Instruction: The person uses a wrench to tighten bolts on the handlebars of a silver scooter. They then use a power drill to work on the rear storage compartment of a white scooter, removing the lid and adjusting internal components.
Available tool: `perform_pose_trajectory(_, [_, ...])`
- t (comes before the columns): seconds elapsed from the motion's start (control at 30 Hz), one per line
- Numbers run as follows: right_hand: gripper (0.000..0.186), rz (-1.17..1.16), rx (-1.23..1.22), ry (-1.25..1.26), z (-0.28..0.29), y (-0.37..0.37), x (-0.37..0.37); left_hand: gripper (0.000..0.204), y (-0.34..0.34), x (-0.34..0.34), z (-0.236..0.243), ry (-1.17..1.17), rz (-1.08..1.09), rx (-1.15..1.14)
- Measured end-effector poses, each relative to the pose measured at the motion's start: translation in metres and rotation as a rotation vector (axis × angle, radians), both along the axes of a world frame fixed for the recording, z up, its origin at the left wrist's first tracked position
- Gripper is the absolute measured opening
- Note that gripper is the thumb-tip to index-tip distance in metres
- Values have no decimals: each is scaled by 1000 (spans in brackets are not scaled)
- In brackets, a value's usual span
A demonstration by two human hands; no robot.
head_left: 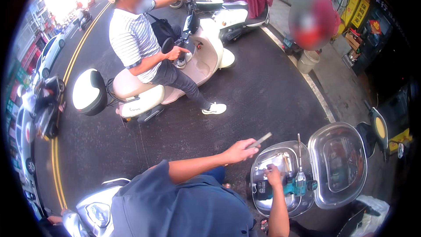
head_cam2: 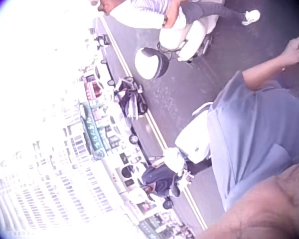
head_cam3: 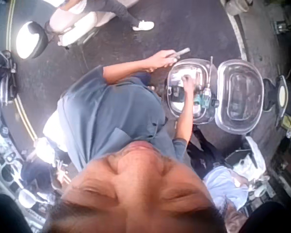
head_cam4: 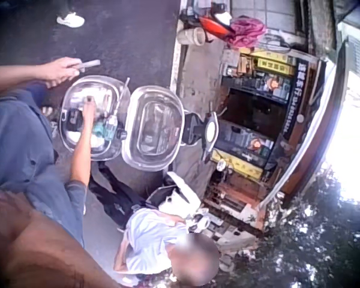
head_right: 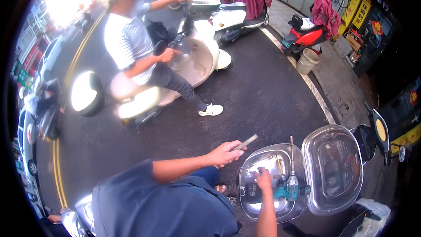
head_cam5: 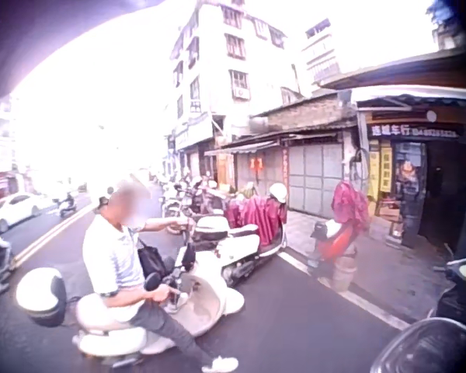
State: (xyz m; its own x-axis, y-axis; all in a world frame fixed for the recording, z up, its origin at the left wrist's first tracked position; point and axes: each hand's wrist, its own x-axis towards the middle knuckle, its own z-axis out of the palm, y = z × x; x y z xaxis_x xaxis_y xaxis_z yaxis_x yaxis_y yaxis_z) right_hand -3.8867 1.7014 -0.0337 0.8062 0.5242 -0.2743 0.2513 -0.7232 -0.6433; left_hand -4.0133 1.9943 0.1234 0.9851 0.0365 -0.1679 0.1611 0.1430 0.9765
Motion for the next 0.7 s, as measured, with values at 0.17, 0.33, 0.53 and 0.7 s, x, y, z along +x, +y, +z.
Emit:
perform_pose_trajectory(0.17, [37, 205, -591, -272, -30, 35, -16, 29, 28, -30, -38, 108, 83, 9])
perform_pose_trajectory(0.33, [29, 338, -823, -284, -42, 32, -16, 30, 30, -10, -56, 180, 122, 31])
perform_pose_trajectory(0.53, [25, 299, -682, -173, 1, 38, -7, 35, 52, 64, -35, -5, -63, 38])
perform_pose_trajectory(0.7, [27, 275, -754, -157, 18, 42, -22, 31, 79, 110, -28, -41, -138, 109])
